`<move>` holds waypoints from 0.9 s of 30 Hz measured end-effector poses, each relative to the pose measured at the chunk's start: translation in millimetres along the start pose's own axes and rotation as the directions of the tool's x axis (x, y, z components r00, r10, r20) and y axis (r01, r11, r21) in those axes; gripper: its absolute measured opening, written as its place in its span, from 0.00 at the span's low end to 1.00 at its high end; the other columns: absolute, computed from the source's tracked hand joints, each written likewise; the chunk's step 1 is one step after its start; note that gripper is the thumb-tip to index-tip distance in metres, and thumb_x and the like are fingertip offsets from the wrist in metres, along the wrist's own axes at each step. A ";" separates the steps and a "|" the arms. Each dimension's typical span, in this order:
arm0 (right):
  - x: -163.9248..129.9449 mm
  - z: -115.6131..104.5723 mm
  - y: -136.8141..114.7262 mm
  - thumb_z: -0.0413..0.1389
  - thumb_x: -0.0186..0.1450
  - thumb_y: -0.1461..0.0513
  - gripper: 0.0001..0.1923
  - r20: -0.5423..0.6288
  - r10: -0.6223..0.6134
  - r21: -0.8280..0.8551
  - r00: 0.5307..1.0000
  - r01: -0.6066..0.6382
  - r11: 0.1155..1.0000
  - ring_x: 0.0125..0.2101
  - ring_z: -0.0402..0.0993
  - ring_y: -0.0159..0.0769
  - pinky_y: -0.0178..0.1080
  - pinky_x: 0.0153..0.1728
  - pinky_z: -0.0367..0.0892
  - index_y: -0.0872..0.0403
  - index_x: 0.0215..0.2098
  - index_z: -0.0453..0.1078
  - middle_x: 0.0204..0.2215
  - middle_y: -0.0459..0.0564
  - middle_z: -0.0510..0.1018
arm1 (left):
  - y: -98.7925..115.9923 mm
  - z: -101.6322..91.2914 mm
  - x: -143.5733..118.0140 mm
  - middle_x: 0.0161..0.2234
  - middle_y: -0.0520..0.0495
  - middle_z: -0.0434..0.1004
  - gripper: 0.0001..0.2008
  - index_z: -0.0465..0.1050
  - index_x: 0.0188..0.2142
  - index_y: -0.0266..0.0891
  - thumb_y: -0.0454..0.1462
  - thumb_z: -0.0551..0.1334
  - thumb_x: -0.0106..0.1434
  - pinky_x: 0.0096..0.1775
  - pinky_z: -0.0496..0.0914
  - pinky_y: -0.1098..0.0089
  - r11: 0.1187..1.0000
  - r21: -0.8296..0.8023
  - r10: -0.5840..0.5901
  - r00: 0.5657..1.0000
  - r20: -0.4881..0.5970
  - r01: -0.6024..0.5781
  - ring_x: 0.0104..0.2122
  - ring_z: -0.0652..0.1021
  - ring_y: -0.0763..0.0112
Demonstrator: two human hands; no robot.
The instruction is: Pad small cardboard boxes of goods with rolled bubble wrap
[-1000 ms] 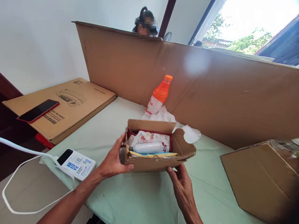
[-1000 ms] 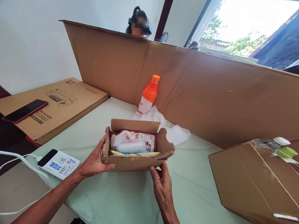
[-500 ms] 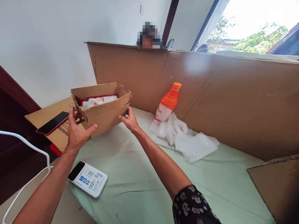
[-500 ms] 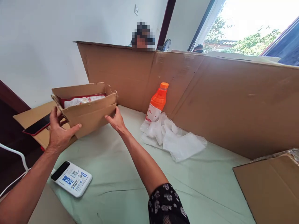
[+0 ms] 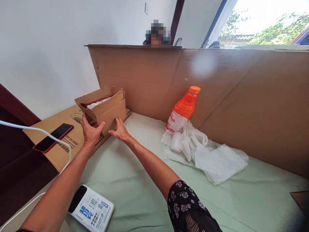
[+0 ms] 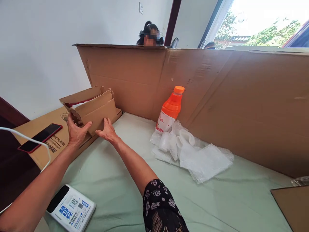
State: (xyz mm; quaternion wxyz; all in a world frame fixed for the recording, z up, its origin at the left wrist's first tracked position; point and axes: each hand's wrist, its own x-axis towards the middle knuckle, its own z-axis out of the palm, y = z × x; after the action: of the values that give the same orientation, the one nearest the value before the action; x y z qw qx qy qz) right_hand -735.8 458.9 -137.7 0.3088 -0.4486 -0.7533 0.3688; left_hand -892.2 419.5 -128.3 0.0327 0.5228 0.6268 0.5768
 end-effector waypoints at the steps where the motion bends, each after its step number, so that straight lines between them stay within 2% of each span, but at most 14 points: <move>1: 5.4 -1.8 2.0 0.64 0.57 0.58 0.52 0.000 0.000 -0.002 1.000 0.000 1.000 0.72 0.44 0.49 0.50 0.70 0.46 0.61 0.73 0.45 0.73 0.63 0.45 | 0.6 9.4 7.0 0.65 0.31 0.57 0.50 0.47 0.68 0.34 0.41 0.71 0.52 0.65 0.60 0.51 1.000 0.014 -0.003 1.000 -0.029 0.003 0.64 0.64 0.49; 4: 24.1 -10.5 8.3 0.64 0.56 0.58 0.52 -0.008 -0.003 -0.011 1.000 0.003 1.000 0.72 0.43 0.50 0.49 0.70 0.47 0.62 0.73 0.45 0.73 0.64 0.44 | 2.3 33.1 24.7 0.64 0.28 0.59 0.51 0.49 0.68 0.29 0.40 0.72 0.50 0.65 0.58 0.50 0.999 0.045 -0.020 0.997 -0.069 0.023 0.64 0.63 0.48; 8: 44.6 -21.5 15.5 0.63 0.57 0.60 0.51 -0.032 -0.003 -0.022 0.999 0.002 1.000 0.72 0.43 0.51 0.50 0.70 0.47 0.64 0.72 0.46 0.73 0.65 0.45 | 2.1 54.0 39.6 0.64 0.23 0.58 0.54 0.46 0.68 0.22 0.40 0.72 0.49 0.65 0.59 0.51 0.998 0.054 -0.038 0.999 -0.035 0.040 0.64 0.63 0.45; 11: 46.3 -26.9 21.6 0.62 0.58 0.60 0.49 -0.051 -0.009 -0.020 0.999 0.008 1.000 0.72 0.44 0.49 0.50 0.70 0.45 0.63 0.72 0.48 0.72 0.64 0.49 | 0.2 63.9 43.2 0.65 0.26 0.57 0.53 0.47 0.68 0.27 0.40 0.72 0.50 0.66 0.58 0.52 0.998 0.057 -0.027 1.000 -0.011 0.028 0.66 0.61 0.46; 14: 30.0 -30.6 30.8 0.62 0.58 0.60 0.46 -0.059 -0.029 -0.019 0.998 0.028 0.999 0.71 0.48 0.48 0.48 0.70 0.47 0.61 0.71 0.52 0.71 0.62 0.53 | -3.5 69.2 38.9 0.66 0.30 0.57 0.49 0.49 0.68 0.32 0.39 0.71 0.51 0.67 0.56 0.52 0.998 0.060 -0.034 0.999 0.000 0.034 0.67 0.60 0.48; 17: -4.7 -34.6 44.0 0.61 0.60 0.60 0.41 -0.077 -0.034 -0.021 0.996 0.032 0.999 0.68 0.55 0.48 0.51 0.67 0.55 0.54 0.69 0.56 0.69 0.58 0.59 | -6.7 68.6 25.4 0.64 0.32 0.61 0.45 0.52 0.66 0.34 0.39 0.69 0.52 0.66 0.58 0.49 0.996 0.061 -0.072 0.997 0.017 0.071 0.66 0.62 0.47; 20: -55.9 -40.8 58.7 0.58 0.62 0.62 0.32 -0.105 -0.020 -0.032 0.994 0.016 0.999 0.64 0.64 0.49 0.53 0.61 0.64 0.51 0.65 0.64 0.66 0.57 0.65 | -2.6 64.4 -1.7 0.63 0.30 0.63 0.43 0.55 0.65 0.31 0.38 0.67 0.52 0.65 0.59 0.46 0.992 0.065 -0.117 0.991 0.063 0.113 0.65 0.63 0.43; 23: -119.1 -48.0 67.3 0.57 0.63 0.64 0.22 -0.127 -0.001 -0.064 0.992 -0.008 0.998 0.59 0.71 0.45 0.50 0.57 0.68 0.51 0.56 0.72 0.62 0.56 0.71 | 13.2 63.2 -43.5 0.63 0.29 0.62 0.42 0.55 0.65 0.31 0.39 0.66 0.53 0.65 0.58 0.46 0.993 0.040 -0.117 0.979 0.168 0.112 0.65 0.64 0.43; 24: -140.8 -50.5 68.0 0.57 0.63 0.65 0.20 -0.137 0.007 -0.080 0.991 -0.018 0.997 0.58 0.72 0.43 0.47 0.57 0.68 0.51 0.53 0.74 0.60 0.54 0.73 | 20.7 64.7 -59.5 0.64 0.29 0.61 0.41 0.54 0.66 0.31 0.40 0.65 0.55 0.65 0.59 0.47 0.995 0.048 -0.097 0.965 0.245 0.088 0.65 0.63 0.43; 25: -161.9 -53.4 67.8 0.58 0.63 0.66 0.17 -0.148 0.015 -0.100 0.989 -0.030 0.995 0.57 0.73 0.41 0.45 0.57 0.68 0.50 0.50 0.75 0.59 0.52 0.75 | 29.0 67.3 -76.0 0.65 0.29 0.60 0.40 0.53 0.66 0.32 0.41 0.63 0.56 0.65 0.60 0.47 0.997 0.069 -0.068 0.934 0.351 0.047 0.66 0.63 0.44; 26: -182.2 -57.0 67.0 0.58 0.63 0.66 0.15 -0.161 0.024 -0.124 0.987 -0.044 0.991 0.56 0.74 0.39 0.44 0.57 0.68 0.50 0.48 0.76 0.57 0.51 0.77 | 37.9 70.7 -92.4 0.65 0.29 0.59 0.39 0.53 0.66 0.32 0.43 0.61 0.58 0.63 0.62 0.48 0.996 0.090 -0.035 0.880 0.474 -0.009 0.65 0.64 0.45; 27: -201.7 -61.4 65.7 0.58 0.63 0.67 0.14 -0.179 0.033 -0.151 0.983 -0.060 0.987 0.55 0.75 0.38 0.43 0.57 0.68 0.49 0.46 0.77 0.55 0.49 0.78 | 47.2 74.6 -108.3 0.65 0.29 0.60 0.38 0.55 0.66 0.32 0.43 0.60 0.58 0.62 0.64 0.49 0.992 0.103 -0.001 0.801 0.598 -0.076 0.65 0.65 0.46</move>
State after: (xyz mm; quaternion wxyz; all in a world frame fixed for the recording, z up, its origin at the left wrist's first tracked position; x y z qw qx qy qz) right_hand -575.4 315.2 -186.5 0.3294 -0.5195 -0.7389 0.2750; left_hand -766.1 385.9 -178.2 0.1848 0.6911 0.6081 0.3443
